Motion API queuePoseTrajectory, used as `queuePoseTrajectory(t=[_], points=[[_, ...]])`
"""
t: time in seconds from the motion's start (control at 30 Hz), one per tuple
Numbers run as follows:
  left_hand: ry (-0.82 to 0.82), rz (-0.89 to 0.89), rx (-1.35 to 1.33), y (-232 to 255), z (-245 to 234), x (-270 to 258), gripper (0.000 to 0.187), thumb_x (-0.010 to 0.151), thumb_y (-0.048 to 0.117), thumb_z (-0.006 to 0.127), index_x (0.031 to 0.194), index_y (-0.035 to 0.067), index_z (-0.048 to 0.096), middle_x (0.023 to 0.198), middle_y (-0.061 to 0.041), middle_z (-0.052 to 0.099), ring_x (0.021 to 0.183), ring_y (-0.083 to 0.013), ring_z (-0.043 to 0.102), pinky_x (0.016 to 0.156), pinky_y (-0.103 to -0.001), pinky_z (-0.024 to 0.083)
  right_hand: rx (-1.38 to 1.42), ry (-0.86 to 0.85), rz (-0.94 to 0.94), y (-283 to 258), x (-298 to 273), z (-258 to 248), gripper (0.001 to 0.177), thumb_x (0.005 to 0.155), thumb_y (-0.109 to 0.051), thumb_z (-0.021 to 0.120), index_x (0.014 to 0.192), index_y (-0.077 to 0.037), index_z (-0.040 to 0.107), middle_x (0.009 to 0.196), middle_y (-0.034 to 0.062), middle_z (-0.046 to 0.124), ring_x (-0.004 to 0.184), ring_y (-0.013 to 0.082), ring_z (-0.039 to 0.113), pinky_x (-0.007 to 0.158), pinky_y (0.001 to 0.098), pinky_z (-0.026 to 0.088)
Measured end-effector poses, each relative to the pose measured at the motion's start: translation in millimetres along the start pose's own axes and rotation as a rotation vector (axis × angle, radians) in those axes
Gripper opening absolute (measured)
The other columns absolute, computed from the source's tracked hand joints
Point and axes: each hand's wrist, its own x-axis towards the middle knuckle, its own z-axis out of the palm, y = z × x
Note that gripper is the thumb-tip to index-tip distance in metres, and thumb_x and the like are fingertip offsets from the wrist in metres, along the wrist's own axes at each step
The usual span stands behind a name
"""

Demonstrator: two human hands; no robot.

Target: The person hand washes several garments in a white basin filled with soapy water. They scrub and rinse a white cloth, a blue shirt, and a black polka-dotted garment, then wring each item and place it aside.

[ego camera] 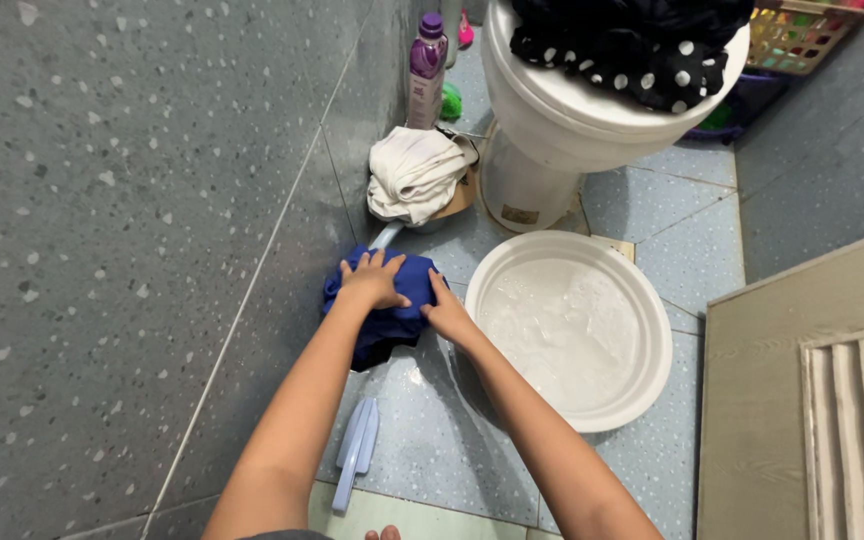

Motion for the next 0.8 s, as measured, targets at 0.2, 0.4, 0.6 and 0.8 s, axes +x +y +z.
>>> queuePoseTrajectory(t=[0.2, 0.4, 0.6, 0.8], points=[[0.026, -0.020, -0.016, -2, 5, 6, 0.106, 0.071, 0.058, 0.084, 0.159, 0.037, 0.028, 0.170, -0.011, 0.018, 0.157, -0.0400, 0.012, 0.121, -0.070, 0.007, 0.105, 0.045, 0.135, -22, -11, -16, 0.076, 0.086, -0.016, 0.063, 0.158, -0.014, 0.035, 0.144, 0.0264, 0.057, 0.130, 0.0361, 0.059, 0.109, 0.0373, 0.045], [0.199, 0.056, -0.069, 41, -44, 3, 0.099, 0.076, 0.049, 0.085, 0.156, 0.022, 0.033, 0.165, -0.021, 0.021, 0.151, -0.0520, 0.014, 0.117, -0.072, 0.010, 0.050, 0.307, -0.166, -39, 7, -49, 0.062, 0.085, -0.008, 0.066, 0.145, -0.007, 0.049, 0.137, 0.0244, 0.061, 0.121, 0.0340, 0.059, 0.101, 0.0408, 0.048], [1.000, 0.597, -0.327, 144, -140, 12, 0.070, 0.083, 0.019, 0.077, 0.145, 0.009, 0.046, 0.149, -0.025, 0.047, 0.135, -0.0457, 0.046, 0.109, -0.062, 0.038, -0.087, 0.892, -0.409, -101, 30, -173, 0.037, 0.085, 0.002, 0.062, 0.122, -0.002, 0.059, 0.113, 0.0170, 0.053, 0.104, 0.0296, 0.059, 0.096, 0.0407, 0.050], [1.359, 0.750, 0.050, 267, -244, 56, 0.079, 0.077, 0.011, 0.074, 0.148, 0.033, 0.049, 0.157, -0.022, 0.035, 0.145, -0.0471, 0.035, 0.116, -0.071, 0.025, -0.063, 1.090, -0.432, -152, 16, -267, 0.039, 0.085, 0.002, 0.066, 0.122, -0.004, 0.056, 0.119, 0.0154, 0.049, 0.105, 0.0268, 0.055, 0.097, 0.0383, 0.048]])
